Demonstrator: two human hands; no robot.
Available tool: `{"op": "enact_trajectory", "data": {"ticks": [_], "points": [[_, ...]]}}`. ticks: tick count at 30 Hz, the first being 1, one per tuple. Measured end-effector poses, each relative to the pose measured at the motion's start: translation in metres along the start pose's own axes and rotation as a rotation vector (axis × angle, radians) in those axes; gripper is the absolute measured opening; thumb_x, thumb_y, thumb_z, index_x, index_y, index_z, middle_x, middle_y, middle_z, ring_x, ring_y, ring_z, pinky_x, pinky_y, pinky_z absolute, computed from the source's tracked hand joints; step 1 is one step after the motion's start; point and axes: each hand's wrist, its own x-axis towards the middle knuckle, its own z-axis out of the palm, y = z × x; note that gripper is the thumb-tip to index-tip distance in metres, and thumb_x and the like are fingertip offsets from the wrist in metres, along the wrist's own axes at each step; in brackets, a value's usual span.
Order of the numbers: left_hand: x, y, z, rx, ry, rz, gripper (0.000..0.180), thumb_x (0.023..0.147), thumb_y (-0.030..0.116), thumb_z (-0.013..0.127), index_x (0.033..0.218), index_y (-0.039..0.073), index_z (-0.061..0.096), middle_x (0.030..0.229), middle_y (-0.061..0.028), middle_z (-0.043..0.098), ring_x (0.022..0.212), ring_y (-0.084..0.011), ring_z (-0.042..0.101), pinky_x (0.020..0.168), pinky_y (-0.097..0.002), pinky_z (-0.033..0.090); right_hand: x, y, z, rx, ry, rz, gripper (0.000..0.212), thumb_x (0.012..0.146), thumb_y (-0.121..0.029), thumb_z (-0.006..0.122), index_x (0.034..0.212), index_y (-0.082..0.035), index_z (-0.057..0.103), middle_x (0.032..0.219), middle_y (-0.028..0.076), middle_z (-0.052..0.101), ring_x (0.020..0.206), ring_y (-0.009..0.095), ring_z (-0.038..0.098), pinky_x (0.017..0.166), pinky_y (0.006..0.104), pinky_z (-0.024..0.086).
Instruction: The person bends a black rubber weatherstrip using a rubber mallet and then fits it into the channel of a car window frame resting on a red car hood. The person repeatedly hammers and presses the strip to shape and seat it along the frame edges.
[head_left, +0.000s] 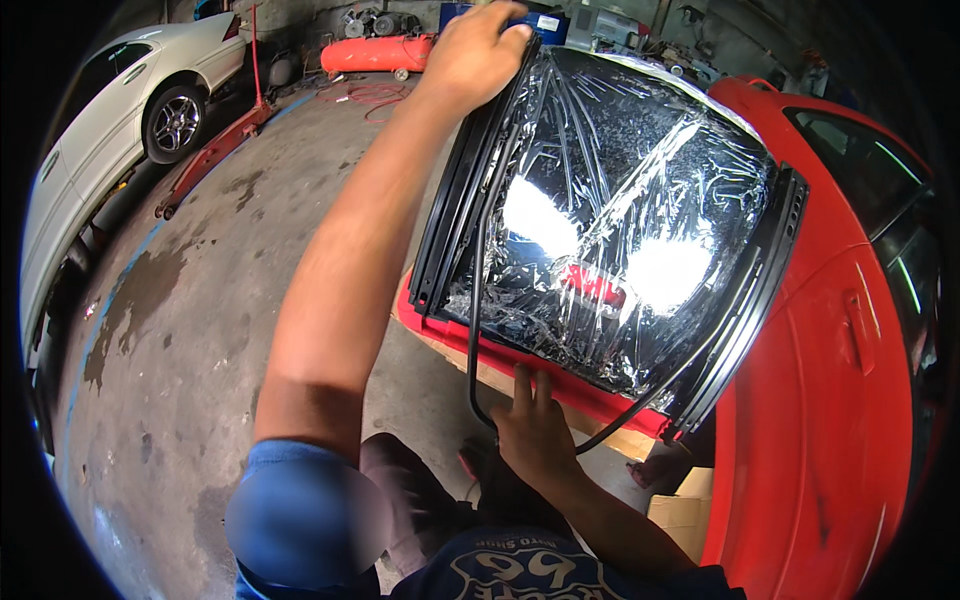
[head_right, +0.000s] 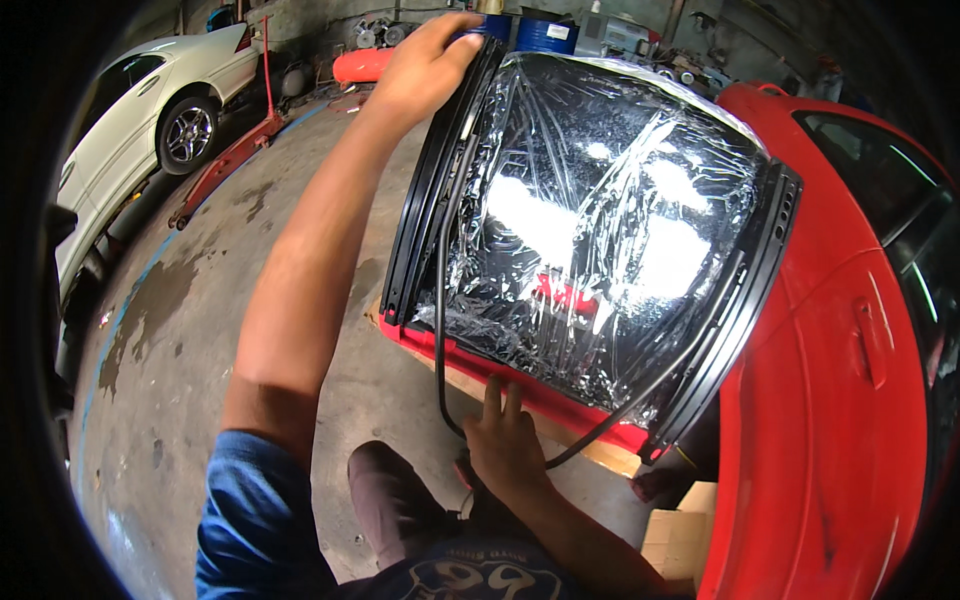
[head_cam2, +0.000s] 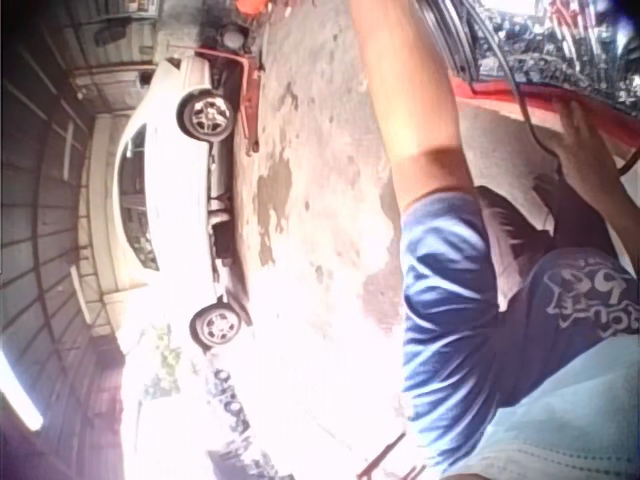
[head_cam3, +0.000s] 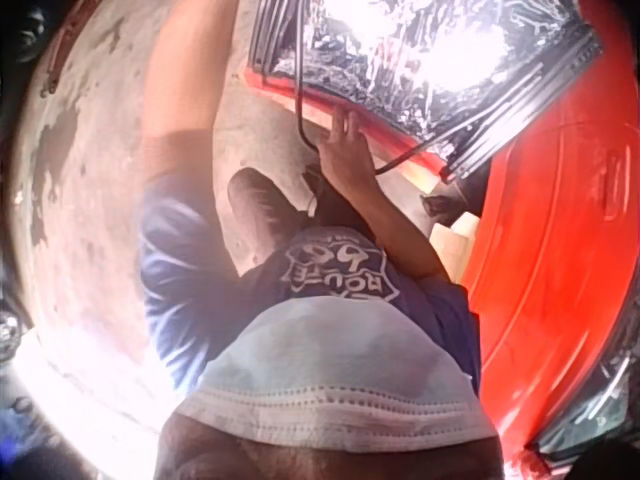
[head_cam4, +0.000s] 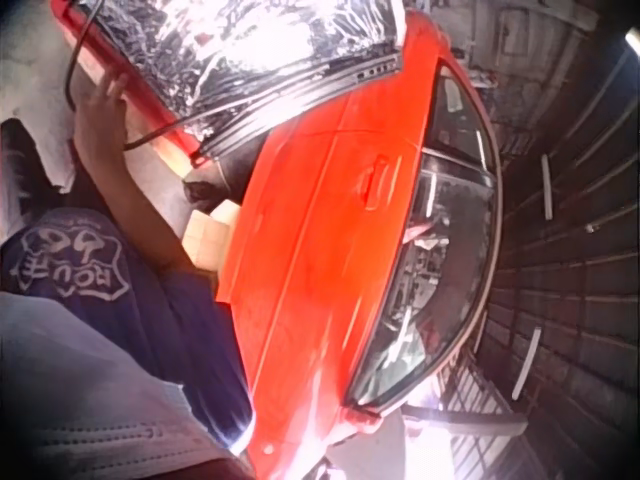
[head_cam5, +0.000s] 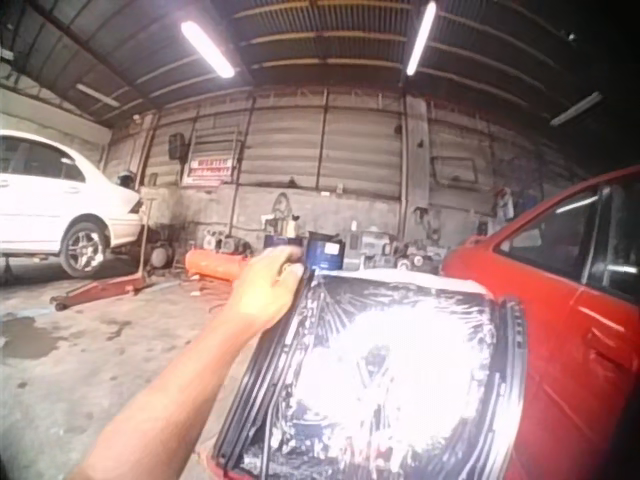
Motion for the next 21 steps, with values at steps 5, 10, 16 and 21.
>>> {"op": "enact_trajectory", "data": {"ticks": [5,10,16,21], "points": [[0.012,-0.010,0.020,0.205,-0.144,0.024,0.040,0.095,0.024,0.057,0.124,-0.003,0.065,0.118,-0.0269,0.069,0.116,-0.0417,0.064,0.102,-0.0464,0.050,0.001,0.001,0.001,-0.005,0.002,0.028,0.018,0.075,-0.014,0.076,0.092,-0.008,0.074,0.146,0.029,0.045,0.132,0.046,0.045,0.085,0.0405,0.058],[-0.004,-0.017,0.027,0.112,0.085,0.289,0.041,0.095,0.023,0.061,0.122,-0.008,0.063,0.119,-0.0267,0.069,0.114,-0.0428,0.063,0.102,-0.0471,0.049,-0.003,0.001,-0.002,0.062,-0.036,0.063,0.045,0.072,-0.018,0.080,0.113,-0.006,0.067,0.148,0.029,0.043,0.133,0.047,0.044,0.088,0.0455,0.056],[-0.010,-0.025,0.037,0.237,0.117,0.270,0.042,0.099,0.026,0.059,0.126,-0.005,0.062,0.128,-0.0253,0.065,0.124,-0.0452,0.056,0.110,-0.0514,0.041,-0.002,0.002,-0.005,0.103,0.038,0.061,0.054,0.070,-0.019,0.082,0.118,-0.006,0.063,0.149,0.029,0.042,0.135,0.048,0.042,0.098,0.0522,0.050],[-0.008,-0.018,0.032,0.260,0.094,0.247,0.042,0.100,0.028,0.057,0.128,-0.003,0.061,0.129,-0.0240,0.064,0.125,-0.0467,0.054,0.111,-0.0519,0.040,-0.002,0.005,-0.003,0.190,0.021,0.077,0.058,0.067,-0.017,0.085,0.119,-0.006,0.061,0.149,0.027,0.042,0.134,0.047,0.043,0.099,0.0523,0.048]]}}
